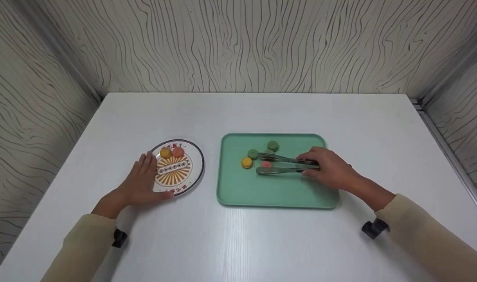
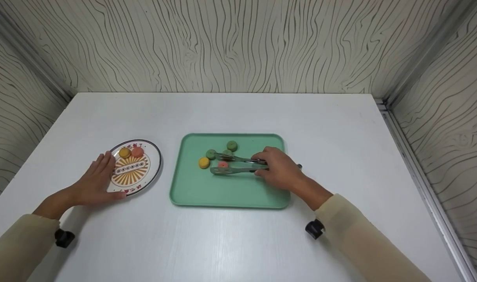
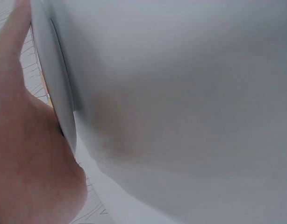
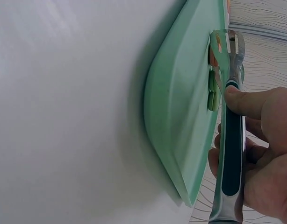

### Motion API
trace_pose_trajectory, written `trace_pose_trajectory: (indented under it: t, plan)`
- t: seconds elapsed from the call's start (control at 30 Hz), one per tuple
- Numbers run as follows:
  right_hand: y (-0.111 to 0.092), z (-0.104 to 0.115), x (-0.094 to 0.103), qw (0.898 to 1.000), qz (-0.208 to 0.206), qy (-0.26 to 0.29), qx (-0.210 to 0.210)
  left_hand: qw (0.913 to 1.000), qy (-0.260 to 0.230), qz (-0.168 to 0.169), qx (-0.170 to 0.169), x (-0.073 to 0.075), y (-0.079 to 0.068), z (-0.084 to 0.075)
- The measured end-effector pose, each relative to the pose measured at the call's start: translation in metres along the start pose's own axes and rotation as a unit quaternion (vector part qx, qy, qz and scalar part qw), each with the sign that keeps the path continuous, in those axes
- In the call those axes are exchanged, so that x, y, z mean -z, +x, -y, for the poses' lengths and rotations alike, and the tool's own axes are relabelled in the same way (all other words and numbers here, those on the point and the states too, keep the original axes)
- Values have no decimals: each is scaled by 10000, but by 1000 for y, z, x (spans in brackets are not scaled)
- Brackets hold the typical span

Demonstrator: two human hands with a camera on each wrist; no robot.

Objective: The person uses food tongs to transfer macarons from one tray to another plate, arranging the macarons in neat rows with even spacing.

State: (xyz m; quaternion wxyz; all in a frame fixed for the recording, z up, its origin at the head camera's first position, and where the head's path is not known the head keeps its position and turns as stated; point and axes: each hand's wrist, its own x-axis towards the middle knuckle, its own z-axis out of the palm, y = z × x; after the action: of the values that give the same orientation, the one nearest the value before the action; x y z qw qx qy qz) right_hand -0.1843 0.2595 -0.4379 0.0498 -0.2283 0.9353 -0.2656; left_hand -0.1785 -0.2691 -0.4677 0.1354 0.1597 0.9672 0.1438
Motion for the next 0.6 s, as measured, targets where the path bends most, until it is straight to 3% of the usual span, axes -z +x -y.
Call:
trace_pose_trajectory:
  t: [0.4, 0.6]
  plan:
    - [3, -4, -6, 9998, -57, 125, 124, 9995, -87, -238, -174, -3, -1, 1]
    - [3, -5, -8, 9997, -59, 203, 109, 9998, -43, -131, -108, -3, 0, 2]
